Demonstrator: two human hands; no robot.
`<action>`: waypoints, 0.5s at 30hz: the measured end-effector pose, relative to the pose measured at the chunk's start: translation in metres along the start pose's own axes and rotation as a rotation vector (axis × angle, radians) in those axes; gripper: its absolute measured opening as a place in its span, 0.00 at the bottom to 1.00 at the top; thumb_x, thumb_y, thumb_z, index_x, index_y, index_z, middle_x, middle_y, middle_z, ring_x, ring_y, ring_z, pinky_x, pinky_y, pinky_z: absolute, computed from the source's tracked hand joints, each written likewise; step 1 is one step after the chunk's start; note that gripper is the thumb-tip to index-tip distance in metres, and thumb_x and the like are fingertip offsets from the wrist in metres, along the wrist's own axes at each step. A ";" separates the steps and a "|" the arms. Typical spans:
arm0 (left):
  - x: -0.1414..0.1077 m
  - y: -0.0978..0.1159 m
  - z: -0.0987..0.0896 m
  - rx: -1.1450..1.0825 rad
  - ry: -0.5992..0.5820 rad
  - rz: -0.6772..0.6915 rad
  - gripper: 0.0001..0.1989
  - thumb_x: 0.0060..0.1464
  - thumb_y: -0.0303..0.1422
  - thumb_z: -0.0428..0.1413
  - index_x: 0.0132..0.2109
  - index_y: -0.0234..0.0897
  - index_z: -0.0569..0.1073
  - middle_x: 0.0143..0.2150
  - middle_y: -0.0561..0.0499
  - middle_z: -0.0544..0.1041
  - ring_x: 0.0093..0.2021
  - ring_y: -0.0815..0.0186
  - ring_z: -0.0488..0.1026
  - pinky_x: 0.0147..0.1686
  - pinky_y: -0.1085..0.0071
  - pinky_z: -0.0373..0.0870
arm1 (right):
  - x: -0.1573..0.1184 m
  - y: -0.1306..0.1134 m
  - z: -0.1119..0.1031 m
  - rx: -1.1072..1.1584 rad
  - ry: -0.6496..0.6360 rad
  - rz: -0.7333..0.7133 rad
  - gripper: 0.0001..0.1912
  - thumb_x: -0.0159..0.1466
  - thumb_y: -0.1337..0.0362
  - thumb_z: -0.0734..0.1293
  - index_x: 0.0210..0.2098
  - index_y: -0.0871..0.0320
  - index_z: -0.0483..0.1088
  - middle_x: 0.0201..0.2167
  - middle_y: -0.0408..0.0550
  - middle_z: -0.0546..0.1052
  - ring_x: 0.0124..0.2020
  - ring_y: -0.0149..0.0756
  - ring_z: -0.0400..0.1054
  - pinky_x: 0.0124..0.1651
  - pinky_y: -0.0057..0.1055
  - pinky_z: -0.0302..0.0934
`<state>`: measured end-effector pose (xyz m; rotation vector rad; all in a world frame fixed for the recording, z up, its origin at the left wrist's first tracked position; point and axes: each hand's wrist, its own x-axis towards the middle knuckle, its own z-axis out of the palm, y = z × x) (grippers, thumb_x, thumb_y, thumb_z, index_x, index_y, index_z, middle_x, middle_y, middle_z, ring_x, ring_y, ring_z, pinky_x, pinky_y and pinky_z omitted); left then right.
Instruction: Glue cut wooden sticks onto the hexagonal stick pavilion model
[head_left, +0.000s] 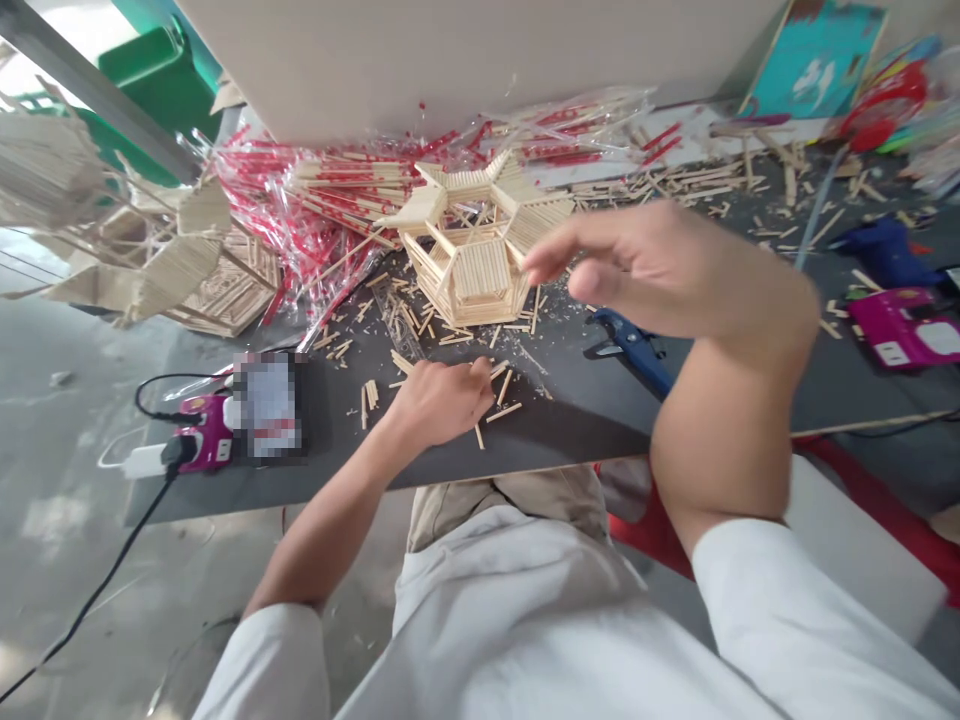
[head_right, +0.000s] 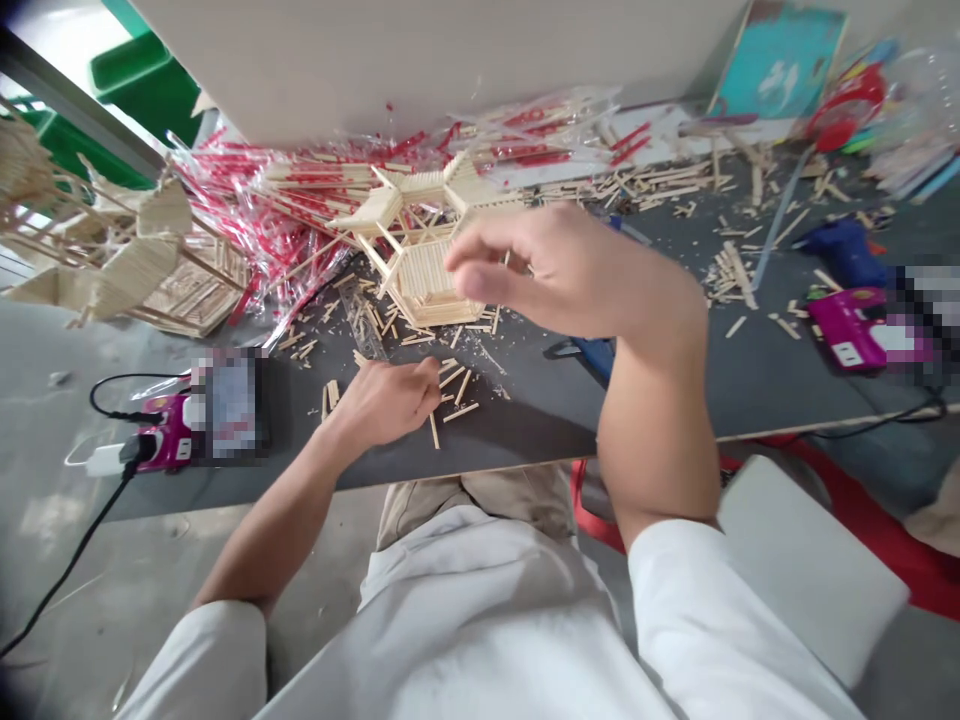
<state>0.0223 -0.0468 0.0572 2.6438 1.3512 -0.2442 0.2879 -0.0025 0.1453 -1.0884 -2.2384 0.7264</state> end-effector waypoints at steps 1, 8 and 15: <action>0.003 -0.004 0.002 0.015 -0.019 0.070 0.16 0.71 0.37 0.43 0.49 0.38 0.74 0.33 0.43 0.83 0.32 0.53 0.80 0.32 0.65 0.62 | -0.007 0.010 0.006 0.011 -0.106 0.010 0.26 0.71 0.38 0.64 0.49 0.50 0.81 0.45 0.49 0.84 0.39 0.40 0.77 0.41 0.39 0.68; 0.029 -0.023 0.019 -0.008 0.085 0.192 0.18 0.72 0.37 0.41 0.48 0.37 0.75 0.35 0.45 0.82 0.32 0.57 0.78 0.30 0.65 0.58 | -0.027 0.077 0.094 0.295 -0.278 0.213 0.32 0.73 0.35 0.57 0.38 0.57 0.72 0.29 0.45 0.78 0.26 0.32 0.71 0.33 0.31 0.61; 0.033 -0.024 0.033 -0.084 0.133 0.125 0.19 0.73 0.38 0.41 0.50 0.37 0.74 0.42 0.42 0.82 0.38 0.58 0.79 0.34 0.66 0.61 | -0.014 0.057 0.137 0.309 -0.191 0.139 0.28 0.79 0.47 0.53 0.27 0.54 0.63 0.21 0.41 0.70 0.24 0.32 0.64 0.37 0.32 0.58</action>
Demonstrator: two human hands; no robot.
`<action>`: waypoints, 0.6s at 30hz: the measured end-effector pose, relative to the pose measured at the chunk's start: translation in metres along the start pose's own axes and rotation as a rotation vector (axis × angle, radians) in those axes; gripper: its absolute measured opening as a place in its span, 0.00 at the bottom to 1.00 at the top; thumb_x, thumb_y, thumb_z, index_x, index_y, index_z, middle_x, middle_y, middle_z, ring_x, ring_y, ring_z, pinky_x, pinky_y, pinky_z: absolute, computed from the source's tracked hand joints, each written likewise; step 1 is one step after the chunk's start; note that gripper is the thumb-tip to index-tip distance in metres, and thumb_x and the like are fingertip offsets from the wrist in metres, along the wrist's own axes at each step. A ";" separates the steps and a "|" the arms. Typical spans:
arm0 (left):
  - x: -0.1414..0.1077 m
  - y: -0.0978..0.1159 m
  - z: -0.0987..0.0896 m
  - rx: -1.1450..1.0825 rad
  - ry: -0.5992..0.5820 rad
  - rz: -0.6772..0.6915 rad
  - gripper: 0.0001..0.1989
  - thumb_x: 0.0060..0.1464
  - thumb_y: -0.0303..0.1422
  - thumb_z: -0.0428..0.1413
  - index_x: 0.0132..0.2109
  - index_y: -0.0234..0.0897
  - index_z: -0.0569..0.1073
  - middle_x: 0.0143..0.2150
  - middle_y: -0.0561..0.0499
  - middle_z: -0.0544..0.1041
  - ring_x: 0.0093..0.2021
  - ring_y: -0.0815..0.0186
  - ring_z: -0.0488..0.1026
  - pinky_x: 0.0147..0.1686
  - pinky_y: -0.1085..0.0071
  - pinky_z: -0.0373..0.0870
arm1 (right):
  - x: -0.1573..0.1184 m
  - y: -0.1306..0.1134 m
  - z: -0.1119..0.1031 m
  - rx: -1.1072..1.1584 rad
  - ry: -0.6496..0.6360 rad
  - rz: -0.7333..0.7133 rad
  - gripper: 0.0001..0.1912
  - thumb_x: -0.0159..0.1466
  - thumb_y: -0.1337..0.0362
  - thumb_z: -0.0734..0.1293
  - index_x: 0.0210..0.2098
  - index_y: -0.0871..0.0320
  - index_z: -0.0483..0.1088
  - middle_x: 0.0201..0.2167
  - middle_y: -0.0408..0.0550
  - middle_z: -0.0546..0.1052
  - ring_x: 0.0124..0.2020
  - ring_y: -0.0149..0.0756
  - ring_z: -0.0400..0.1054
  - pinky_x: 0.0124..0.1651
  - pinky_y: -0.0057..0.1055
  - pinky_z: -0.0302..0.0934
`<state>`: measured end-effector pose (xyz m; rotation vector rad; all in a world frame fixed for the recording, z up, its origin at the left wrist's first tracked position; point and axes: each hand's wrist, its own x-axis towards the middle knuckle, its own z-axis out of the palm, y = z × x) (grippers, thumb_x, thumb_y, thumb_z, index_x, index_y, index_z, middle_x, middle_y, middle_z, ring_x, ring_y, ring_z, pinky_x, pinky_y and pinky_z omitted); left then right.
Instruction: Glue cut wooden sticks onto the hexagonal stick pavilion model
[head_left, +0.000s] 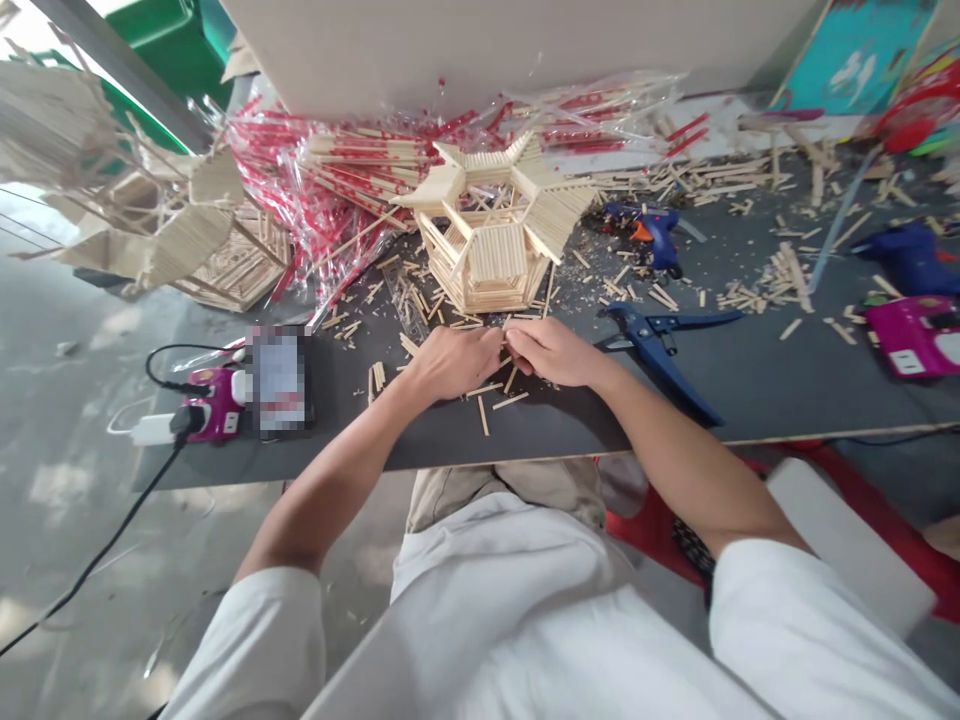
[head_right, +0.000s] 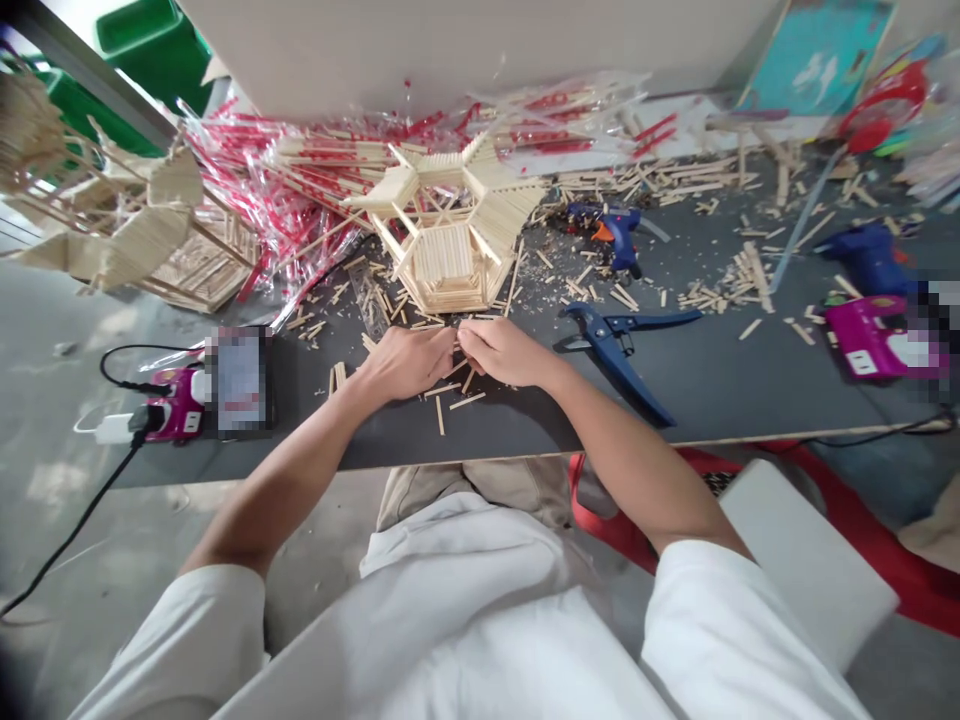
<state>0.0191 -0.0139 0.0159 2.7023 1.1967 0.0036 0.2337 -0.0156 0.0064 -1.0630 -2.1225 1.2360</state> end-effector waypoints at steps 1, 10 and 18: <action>0.000 0.001 0.000 0.005 0.014 -0.017 0.19 0.74 0.39 0.40 0.50 0.37 0.74 0.42 0.42 0.82 0.39 0.57 0.79 0.35 0.66 0.62 | 0.001 -0.001 0.000 -0.001 0.014 -0.001 0.26 0.78 0.48 0.54 0.27 0.54 0.62 0.21 0.41 0.71 0.24 0.32 0.64 0.36 0.32 0.57; 0.000 0.013 -0.010 -0.024 0.082 -0.100 0.16 0.73 0.37 0.41 0.49 0.38 0.72 0.42 0.44 0.83 0.39 0.57 0.80 0.33 0.66 0.56 | 0.002 0.006 0.001 -0.055 0.145 -0.110 0.22 0.77 0.47 0.57 0.31 0.52 0.61 0.23 0.40 0.70 0.25 0.34 0.65 0.36 0.33 0.56; -0.003 0.020 -0.015 -0.064 0.111 -0.139 0.16 0.71 0.35 0.42 0.48 0.38 0.73 0.40 0.45 0.82 0.37 0.59 0.78 0.33 0.66 0.57 | 0.000 0.004 0.003 -0.087 0.186 -0.143 0.20 0.77 0.47 0.57 0.32 0.51 0.60 0.24 0.40 0.70 0.26 0.36 0.64 0.36 0.34 0.56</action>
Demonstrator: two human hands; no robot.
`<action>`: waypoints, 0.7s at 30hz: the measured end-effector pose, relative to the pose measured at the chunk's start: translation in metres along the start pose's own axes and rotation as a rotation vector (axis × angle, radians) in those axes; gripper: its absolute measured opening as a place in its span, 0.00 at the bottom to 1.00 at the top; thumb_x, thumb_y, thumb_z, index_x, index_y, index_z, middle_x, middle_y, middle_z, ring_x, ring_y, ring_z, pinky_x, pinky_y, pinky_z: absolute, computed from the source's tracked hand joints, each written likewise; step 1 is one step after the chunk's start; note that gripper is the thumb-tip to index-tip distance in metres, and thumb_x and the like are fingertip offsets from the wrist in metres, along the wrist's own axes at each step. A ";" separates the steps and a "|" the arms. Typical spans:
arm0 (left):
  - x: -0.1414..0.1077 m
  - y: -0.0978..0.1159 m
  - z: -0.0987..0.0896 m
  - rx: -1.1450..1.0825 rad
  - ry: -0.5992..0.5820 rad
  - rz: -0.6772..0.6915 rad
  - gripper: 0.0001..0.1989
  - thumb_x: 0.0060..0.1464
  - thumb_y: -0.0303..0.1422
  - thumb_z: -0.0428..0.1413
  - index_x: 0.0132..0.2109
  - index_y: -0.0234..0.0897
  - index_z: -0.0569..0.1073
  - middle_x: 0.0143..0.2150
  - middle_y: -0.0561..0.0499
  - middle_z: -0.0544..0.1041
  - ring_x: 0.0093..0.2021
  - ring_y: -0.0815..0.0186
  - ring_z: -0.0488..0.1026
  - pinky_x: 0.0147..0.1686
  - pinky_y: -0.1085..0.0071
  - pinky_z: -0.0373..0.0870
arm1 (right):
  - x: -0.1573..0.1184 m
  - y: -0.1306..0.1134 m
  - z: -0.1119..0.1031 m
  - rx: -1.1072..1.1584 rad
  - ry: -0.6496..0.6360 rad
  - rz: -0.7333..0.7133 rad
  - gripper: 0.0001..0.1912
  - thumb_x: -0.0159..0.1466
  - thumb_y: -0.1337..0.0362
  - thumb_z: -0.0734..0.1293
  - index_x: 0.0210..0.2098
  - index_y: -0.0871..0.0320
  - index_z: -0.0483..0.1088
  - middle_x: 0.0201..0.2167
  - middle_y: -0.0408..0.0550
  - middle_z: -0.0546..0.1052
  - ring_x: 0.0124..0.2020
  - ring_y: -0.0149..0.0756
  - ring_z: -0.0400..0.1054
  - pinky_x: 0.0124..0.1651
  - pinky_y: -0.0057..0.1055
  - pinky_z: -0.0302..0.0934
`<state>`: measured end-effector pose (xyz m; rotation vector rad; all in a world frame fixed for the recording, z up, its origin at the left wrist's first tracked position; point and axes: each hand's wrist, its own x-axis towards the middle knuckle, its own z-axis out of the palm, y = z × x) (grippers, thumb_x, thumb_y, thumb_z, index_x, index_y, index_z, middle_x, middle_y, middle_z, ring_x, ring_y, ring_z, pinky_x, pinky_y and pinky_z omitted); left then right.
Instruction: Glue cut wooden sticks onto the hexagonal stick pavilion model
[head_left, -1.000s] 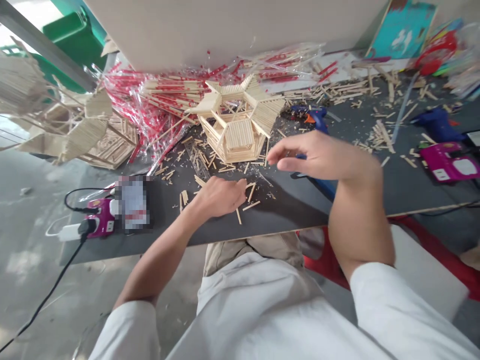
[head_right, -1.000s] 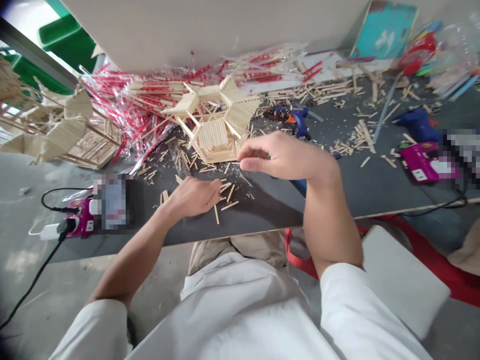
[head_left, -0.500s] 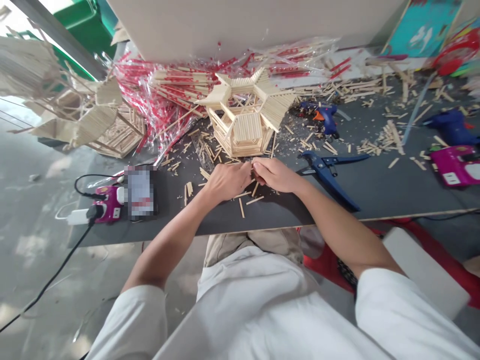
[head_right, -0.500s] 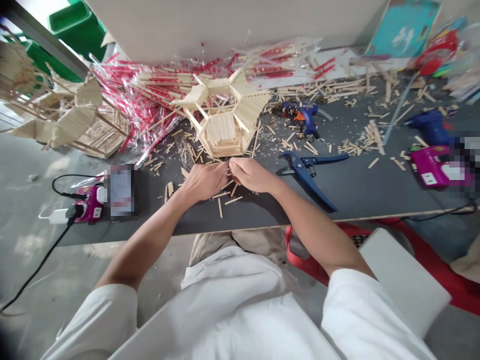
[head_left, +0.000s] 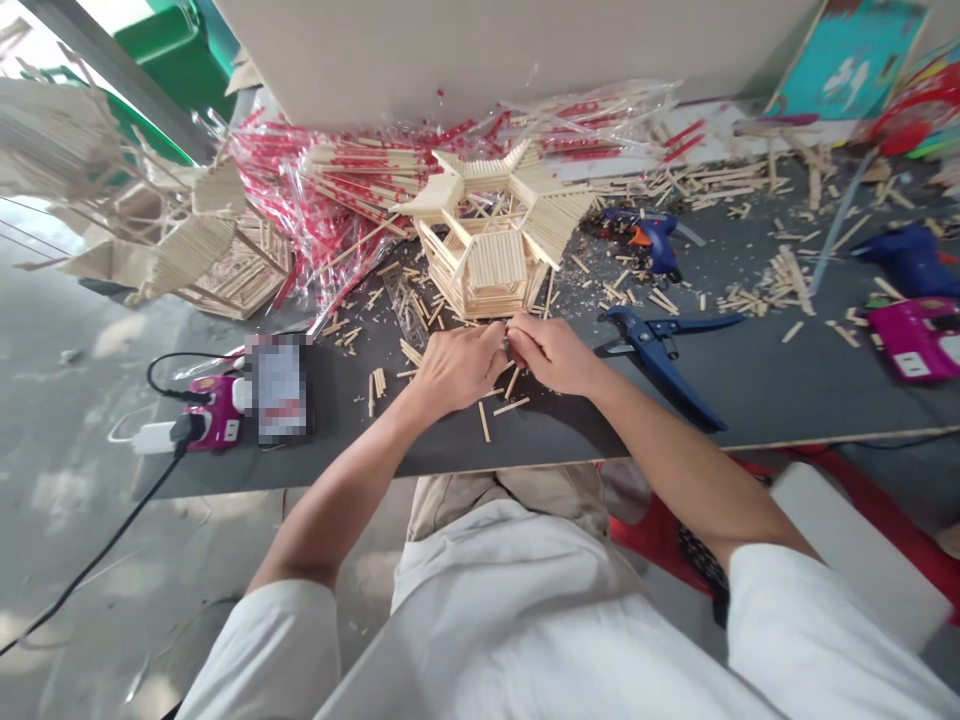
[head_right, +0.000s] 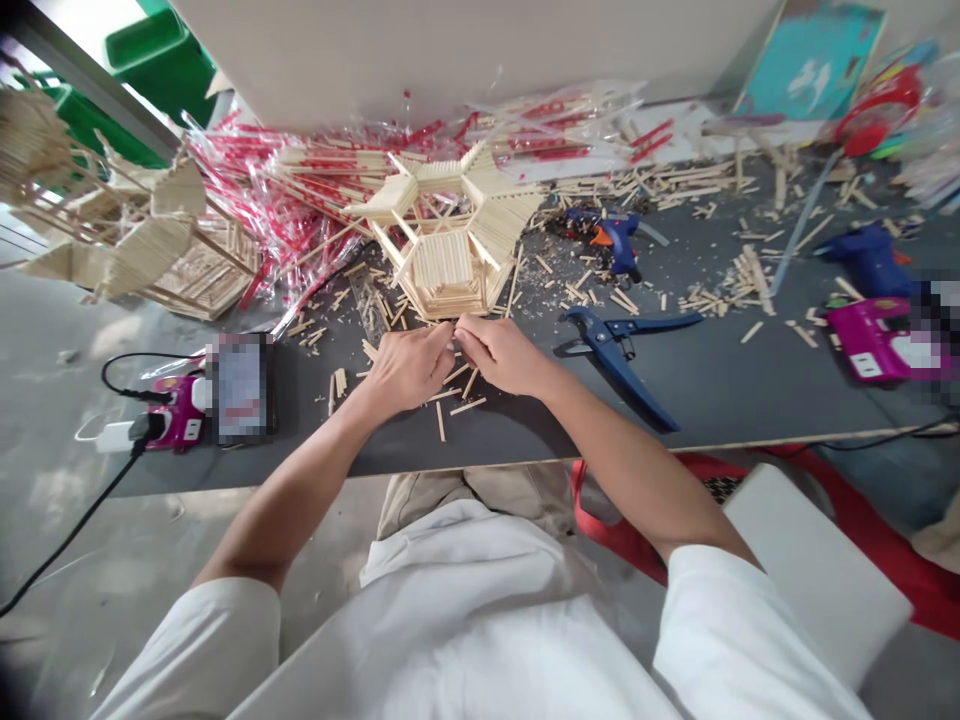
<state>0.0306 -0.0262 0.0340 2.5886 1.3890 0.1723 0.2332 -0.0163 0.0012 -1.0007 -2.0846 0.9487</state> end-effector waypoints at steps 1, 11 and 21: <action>-0.001 0.001 -0.001 -0.001 0.002 -0.004 0.16 0.71 0.35 0.42 0.48 0.38 0.73 0.40 0.45 0.82 0.37 0.59 0.78 0.34 0.65 0.57 | 0.000 -0.001 0.000 -0.009 0.001 -0.001 0.20 0.77 0.48 0.57 0.32 0.51 0.60 0.24 0.41 0.69 0.26 0.36 0.64 0.36 0.34 0.56; -0.005 0.000 0.000 -0.054 -0.012 -0.045 0.15 0.72 0.35 0.42 0.44 0.41 0.72 0.37 0.48 0.82 0.35 0.59 0.79 0.31 0.64 0.51 | -0.001 0.007 -0.001 -0.075 -0.060 -0.041 0.17 0.78 0.51 0.54 0.36 0.51 0.60 0.28 0.43 0.68 0.29 0.38 0.62 0.38 0.35 0.54; -0.013 -0.014 -0.001 -0.175 0.029 0.136 0.17 0.76 0.38 0.37 0.49 0.38 0.67 0.40 0.46 0.79 0.38 0.60 0.77 0.35 0.66 0.60 | -0.002 -0.011 -0.012 0.009 -0.081 -0.036 0.22 0.79 0.49 0.54 0.33 0.53 0.63 0.23 0.39 0.71 0.25 0.32 0.64 0.38 0.32 0.56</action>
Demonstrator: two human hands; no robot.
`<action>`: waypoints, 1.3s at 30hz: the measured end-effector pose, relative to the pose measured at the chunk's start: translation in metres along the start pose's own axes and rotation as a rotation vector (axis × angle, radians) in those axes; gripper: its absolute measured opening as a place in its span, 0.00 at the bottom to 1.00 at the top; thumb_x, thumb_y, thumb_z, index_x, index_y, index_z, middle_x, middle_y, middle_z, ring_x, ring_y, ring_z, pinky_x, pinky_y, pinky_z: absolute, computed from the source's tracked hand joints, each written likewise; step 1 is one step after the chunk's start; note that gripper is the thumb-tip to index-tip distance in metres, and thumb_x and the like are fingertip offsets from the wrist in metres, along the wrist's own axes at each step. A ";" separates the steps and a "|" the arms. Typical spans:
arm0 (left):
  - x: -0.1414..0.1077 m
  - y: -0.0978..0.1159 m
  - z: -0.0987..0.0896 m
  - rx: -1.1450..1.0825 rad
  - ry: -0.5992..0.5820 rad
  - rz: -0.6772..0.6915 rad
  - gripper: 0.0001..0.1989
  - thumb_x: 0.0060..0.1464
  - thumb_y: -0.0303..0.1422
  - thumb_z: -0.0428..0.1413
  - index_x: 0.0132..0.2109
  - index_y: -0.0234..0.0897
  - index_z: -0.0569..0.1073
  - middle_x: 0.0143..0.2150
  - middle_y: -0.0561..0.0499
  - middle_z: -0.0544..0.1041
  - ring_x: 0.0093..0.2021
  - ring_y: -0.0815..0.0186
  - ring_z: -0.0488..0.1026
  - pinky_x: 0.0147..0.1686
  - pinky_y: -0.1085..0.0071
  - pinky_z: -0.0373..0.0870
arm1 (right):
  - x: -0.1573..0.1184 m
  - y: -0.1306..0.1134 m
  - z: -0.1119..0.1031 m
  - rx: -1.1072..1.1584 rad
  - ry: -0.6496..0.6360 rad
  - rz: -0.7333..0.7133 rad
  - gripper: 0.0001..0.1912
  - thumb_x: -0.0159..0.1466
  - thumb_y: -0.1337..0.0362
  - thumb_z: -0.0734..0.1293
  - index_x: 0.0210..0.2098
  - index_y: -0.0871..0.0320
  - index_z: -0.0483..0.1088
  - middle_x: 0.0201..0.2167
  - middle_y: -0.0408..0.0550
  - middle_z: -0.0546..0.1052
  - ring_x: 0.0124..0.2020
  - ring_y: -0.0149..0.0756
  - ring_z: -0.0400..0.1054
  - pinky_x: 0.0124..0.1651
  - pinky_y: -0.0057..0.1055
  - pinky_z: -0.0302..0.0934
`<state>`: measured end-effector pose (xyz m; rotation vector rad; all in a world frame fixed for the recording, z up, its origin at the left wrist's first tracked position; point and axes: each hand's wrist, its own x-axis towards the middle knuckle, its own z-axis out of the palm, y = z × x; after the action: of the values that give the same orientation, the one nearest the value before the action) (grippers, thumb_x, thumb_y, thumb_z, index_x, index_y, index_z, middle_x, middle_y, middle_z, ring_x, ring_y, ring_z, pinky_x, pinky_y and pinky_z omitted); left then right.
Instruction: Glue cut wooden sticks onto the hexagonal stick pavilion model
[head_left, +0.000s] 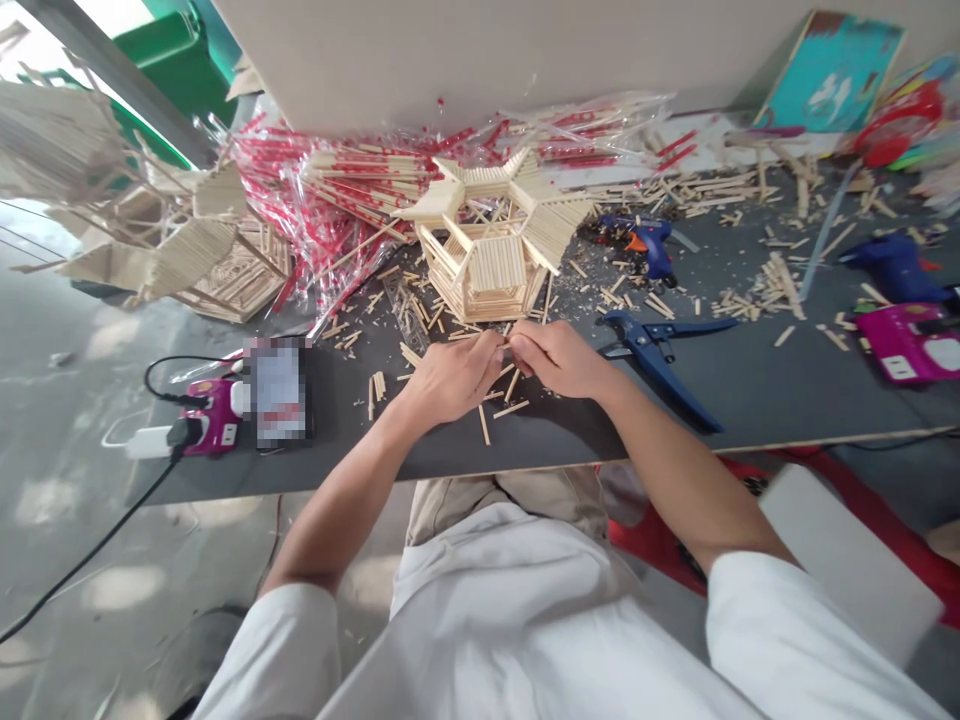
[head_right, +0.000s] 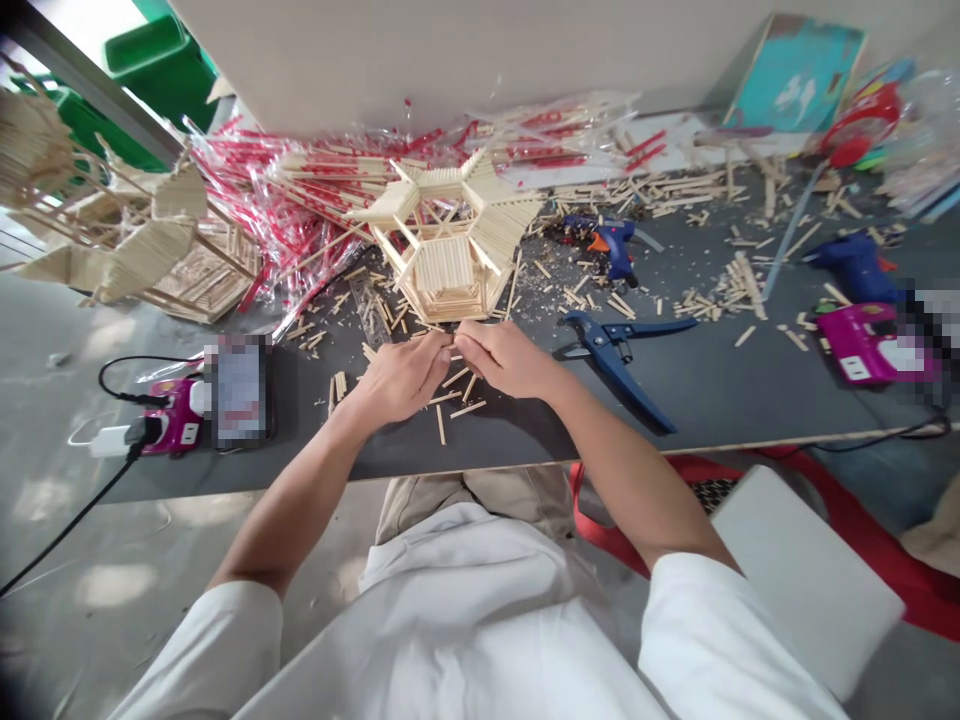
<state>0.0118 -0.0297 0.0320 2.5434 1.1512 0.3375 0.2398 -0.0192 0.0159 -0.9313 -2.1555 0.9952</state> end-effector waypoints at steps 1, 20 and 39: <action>-0.001 -0.001 0.001 -0.019 0.005 0.007 0.17 0.76 0.39 0.37 0.49 0.39 0.68 0.40 0.47 0.79 0.38 0.60 0.77 0.35 0.67 0.61 | -0.001 0.000 -0.001 0.017 0.004 0.000 0.23 0.80 0.49 0.54 0.33 0.53 0.63 0.23 0.38 0.71 0.25 0.31 0.65 0.38 0.31 0.57; -0.008 -0.014 0.007 -0.136 0.034 -0.016 0.18 0.76 0.41 0.40 0.53 0.39 0.72 0.43 0.45 0.82 0.42 0.61 0.82 0.41 0.69 0.70 | -0.023 0.000 -0.045 -0.051 0.246 0.165 0.20 0.77 0.46 0.59 0.41 0.53 0.72 0.29 0.43 0.76 0.27 0.32 0.70 0.36 0.32 0.65; -0.007 -0.014 0.008 -0.083 0.055 -0.099 0.18 0.76 0.40 0.40 0.55 0.38 0.71 0.37 0.47 0.82 0.35 0.59 0.80 0.34 0.68 0.64 | -0.165 0.023 -0.084 -0.964 -0.030 0.547 0.35 0.76 0.50 0.50 0.72 0.66 0.61 0.60 0.74 0.72 0.59 0.68 0.71 0.59 0.62 0.67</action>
<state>0.0005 -0.0282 0.0188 2.4100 1.2511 0.4236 0.4058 -0.1034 0.0089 -2.0212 -2.4571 0.0898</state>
